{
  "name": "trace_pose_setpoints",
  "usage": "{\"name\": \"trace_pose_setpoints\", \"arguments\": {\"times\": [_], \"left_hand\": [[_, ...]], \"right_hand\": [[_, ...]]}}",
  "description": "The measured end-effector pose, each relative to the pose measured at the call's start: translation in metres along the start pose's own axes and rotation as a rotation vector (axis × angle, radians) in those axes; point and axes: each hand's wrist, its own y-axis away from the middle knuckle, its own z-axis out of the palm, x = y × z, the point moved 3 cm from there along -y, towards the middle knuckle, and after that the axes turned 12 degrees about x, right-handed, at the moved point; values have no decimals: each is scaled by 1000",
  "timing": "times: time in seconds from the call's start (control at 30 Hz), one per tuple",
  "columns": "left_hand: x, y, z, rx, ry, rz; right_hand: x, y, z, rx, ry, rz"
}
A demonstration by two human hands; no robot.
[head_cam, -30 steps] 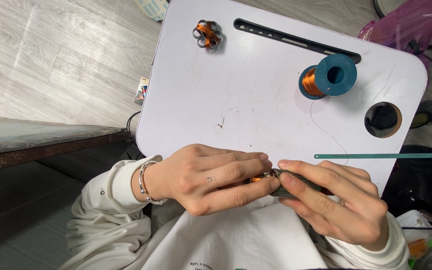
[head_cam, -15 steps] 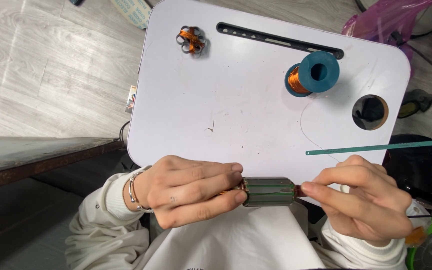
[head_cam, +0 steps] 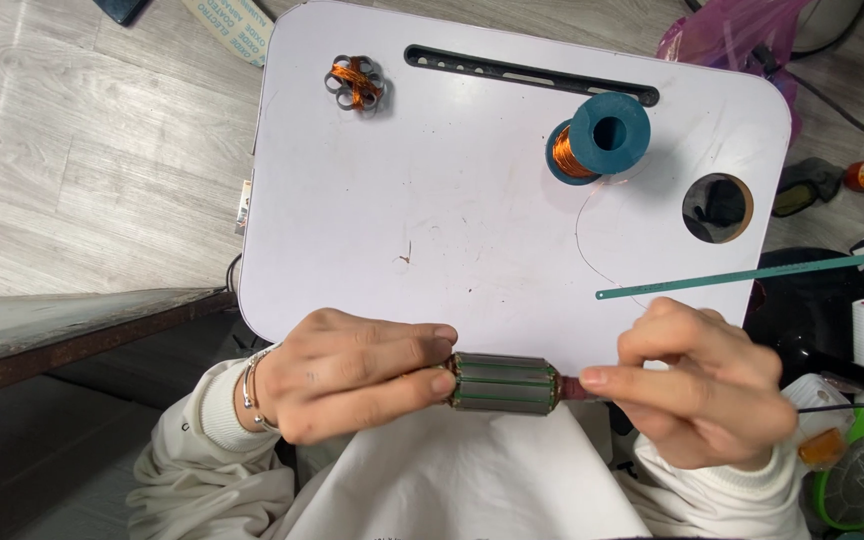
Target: Manually winding copper wire onto a motor armature and using a small tool to secure the windings.
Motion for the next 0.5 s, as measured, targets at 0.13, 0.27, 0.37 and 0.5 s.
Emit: {"name": "trace_pose_setpoints", "arguments": {"times": [0.13,0.27,0.37,0.5], "left_hand": [[-3,5,-2,-8,142,-176],[-3,10,1,24,109,-191],[-4,13,3,102,68,-167],[-2,12,3,138,-35,-140]], "right_hand": [[13,6,-3,-35,-241,165],[21,11,7,-66,-376,208],[26,21,17,-60,-485,271],[29,37,32,59,-641,352]]}}
